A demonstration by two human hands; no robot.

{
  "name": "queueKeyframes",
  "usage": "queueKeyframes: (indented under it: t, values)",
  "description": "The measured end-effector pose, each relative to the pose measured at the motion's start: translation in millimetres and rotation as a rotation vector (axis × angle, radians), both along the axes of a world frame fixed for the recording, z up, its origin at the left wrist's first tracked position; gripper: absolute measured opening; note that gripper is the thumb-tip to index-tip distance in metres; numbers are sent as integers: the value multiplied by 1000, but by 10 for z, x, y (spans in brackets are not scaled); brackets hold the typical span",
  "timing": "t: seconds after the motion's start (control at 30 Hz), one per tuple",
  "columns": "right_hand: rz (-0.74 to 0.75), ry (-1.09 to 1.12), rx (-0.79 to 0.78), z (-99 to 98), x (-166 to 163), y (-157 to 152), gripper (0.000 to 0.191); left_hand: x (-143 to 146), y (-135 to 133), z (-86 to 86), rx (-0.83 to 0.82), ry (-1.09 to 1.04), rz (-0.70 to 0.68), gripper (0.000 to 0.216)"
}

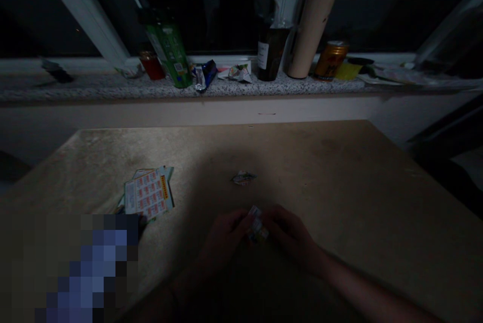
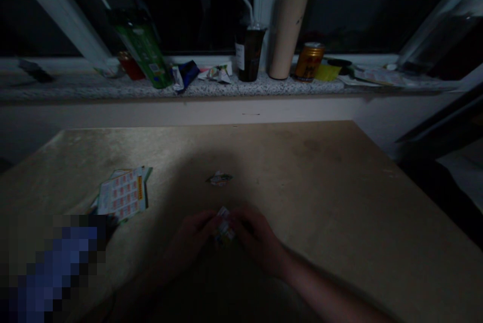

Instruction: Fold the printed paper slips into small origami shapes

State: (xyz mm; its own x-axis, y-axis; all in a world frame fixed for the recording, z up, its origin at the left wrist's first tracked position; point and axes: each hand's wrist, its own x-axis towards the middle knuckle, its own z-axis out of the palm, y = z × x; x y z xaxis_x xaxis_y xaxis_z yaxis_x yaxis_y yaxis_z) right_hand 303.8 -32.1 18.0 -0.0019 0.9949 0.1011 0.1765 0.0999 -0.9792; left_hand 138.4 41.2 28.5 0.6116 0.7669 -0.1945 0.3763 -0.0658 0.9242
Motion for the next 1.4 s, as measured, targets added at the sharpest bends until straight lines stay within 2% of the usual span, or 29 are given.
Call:
queueKeyframes:
  t: [0.17,0.33,0.43,0.77,0.97,1.1,1.3,1.4]
  values:
    - [79,-19,118,-68,42,-14,22,3,20,15,-87,-28,50,33]
    - [116,17,115,-65,18,-18,31,1,14,33,-162,-55,93,34]
    - [112,53,100,-26,-8,-14,29,1,14,43,-194,-64,114,34]
    - [113,67,47,-52,-4,-10,27,-9,27,19,-132,-64,75,34]
    - [61,-14,66,-8,-4,2,18,-7,16,24,-87,-26,25,34]
    - [-9,3,13,-22,-8,-3,27,-10,8,23,-84,14,8,36]
    - [-9,37,-21,-37,-7,-9,27,-20,5,15,-15,34,-28,36]
    - [-34,38,-65,-27,-15,-13,36,-22,-1,20,-28,38,-50,36]
